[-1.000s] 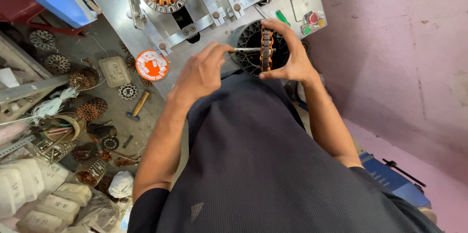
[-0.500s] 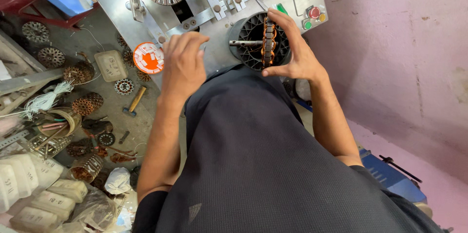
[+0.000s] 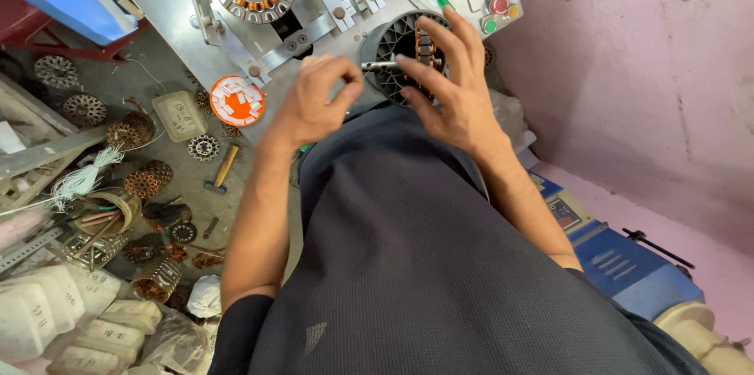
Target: The person is repairing a fan motor stator by using scissors to cut wires and a screwdriver to adjust components within the copper coils.
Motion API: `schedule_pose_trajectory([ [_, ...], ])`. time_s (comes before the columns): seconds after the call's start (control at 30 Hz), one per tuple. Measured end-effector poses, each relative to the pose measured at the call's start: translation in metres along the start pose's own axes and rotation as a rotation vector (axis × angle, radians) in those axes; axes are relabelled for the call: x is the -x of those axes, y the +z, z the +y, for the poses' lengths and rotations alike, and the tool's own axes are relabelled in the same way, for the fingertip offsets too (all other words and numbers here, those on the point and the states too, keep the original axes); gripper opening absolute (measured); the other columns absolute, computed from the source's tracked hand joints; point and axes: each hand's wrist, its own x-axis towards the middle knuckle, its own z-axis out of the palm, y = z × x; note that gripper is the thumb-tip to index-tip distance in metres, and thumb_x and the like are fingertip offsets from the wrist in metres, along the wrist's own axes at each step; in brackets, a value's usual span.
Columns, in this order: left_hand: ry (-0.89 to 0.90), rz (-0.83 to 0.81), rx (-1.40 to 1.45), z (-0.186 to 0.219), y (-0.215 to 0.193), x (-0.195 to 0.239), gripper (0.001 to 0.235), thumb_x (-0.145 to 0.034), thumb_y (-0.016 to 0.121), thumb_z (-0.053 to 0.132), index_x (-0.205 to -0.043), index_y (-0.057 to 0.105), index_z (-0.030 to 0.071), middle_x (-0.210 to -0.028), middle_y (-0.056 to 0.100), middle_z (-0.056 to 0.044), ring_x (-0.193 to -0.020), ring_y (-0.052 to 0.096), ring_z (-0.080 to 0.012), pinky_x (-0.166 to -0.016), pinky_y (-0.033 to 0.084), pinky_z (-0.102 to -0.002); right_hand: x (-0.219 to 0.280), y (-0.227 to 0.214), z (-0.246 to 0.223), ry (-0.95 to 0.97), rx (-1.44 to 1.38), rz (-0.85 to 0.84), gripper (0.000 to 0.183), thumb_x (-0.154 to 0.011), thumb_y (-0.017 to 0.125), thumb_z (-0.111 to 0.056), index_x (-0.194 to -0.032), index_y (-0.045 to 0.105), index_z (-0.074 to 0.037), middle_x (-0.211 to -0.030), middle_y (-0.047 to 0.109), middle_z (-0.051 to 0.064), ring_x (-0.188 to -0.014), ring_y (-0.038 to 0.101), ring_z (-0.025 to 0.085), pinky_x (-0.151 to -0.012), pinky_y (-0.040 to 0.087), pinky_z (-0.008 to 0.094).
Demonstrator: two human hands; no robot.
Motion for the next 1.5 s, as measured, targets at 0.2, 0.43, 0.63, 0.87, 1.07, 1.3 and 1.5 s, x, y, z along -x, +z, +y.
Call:
schedule_pose_trajectory([
  [0.2,-0.202,0.034,-0.052,0.022,-0.062,0.034,0.011,-0.092,0.069,0.014,-0.092,0.062,0.005,-0.081,0.06,-0.007,-0.076,0.055,-0.0247,-0.079,0.045,-0.037,0.005,0.019,-0.009,-0.093,0.114,0.012,0.035,-0.089,0.082,-0.007,-0.122,0.074,-0.013,-0.148,0.05,0.014,-0.149,0.034,0.042,-0.126,0.022,0.064],
  [0.43,0.226,0.0,0.007,0.039,-0.014,-0.006,0.007,-0.096,0.069,0.014,-0.094,0.064,0.011,-0.113,0.072,0.001,-0.118,0.053,-0.0252,-0.11,0.035,-0.042,0.01,0.016,-0.011,-0.246,0.162,0.008,0.02,-0.082,0.079,-0.009,-0.101,0.075,-0.015,-0.11,0.067,-0.001,-0.122,0.053,0.031,-0.112,0.033,0.057],
  [0.63,0.216,-0.063,0.209,0.027,0.025,-0.028,0.008,-0.102,0.064,0.019,-0.099,0.067,0.012,-0.104,0.07,0.003,-0.115,0.056,-0.0217,-0.108,0.037,-0.041,0.012,0.0,-0.021,-0.042,-0.113,-0.044,0.018,-0.083,0.08,-0.003,-0.097,0.071,-0.011,-0.102,0.072,-0.001,-0.118,0.059,0.032,-0.106,0.035,0.047],
  [0.87,0.165,0.015,0.186,0.01,0.037,-0.025,0.013,-0.104,0.064,0.023,-0.097,0.069,0.013,-0.098,0.07,0.004,-0.106,0.057,-0.021,-0.105,0.039,-0.039,0.022,-0.007,-0.006,0.198,-0.691,0.07,0.02,-0.094,0.067,0.009,-0.111,0.063,-0.002,-0.107,0.075,0.008,-0.13,0.05,0.025,-0.104,0.046,0.037],
  [1.07,0.112,0.138,0.154,0.008,0.049,-0.022,0.015,-0.104,0.064,0.025,-0.103,0.071,0.011,-0.1,0.065,-0.003,-0.106,0.057,-0.0225,-0.101,0.044,-0.038,0.024,-0.002,0.012,0.334,-1.125,0.227,0.01,-0.105,0.059,0.005,-0.109,0.054,-0.003,-0.118,0.057,0.01,-0.11,0.067,0.023,-0.096,0.055,0.034],
  [1.3,0.118,0.209,0.158,0.008,0.057,-0.019,0.017,-0.105,0.062,0.023,-0.104,0.072,0.009,-0.099,0.067,-0.003,-0.103,0.059,-0.0224,-0.097,0.047,-0.037,0.025,0.004,0.022,0.286,-0.95,0.181,0.011,-0.111,0.058,0.001,-0.111,0.048,-0.003,-0.117,0.053,0.01,-0.098,0.065,0.02,-0.09,0.057,0.033],
  [1.5,0.005,0.184,0.334,0.012,0.056,-0.019,0.02,-0.106,0.06,0.023,-0.101,0.07,0.006,-0.102,0.076,-0.003,-0.095,0.06,-0.0185,-0.084,0.052,-0.032,0.017,0.0,0.017,0.184,-0.775,0.141,0.011,-0.11,0.059,0.003,-0.111,0.048,0.0,-0.116,0.052,0.011,-0.095,0.065,0.02,-0.087,0.058,0.033],
])
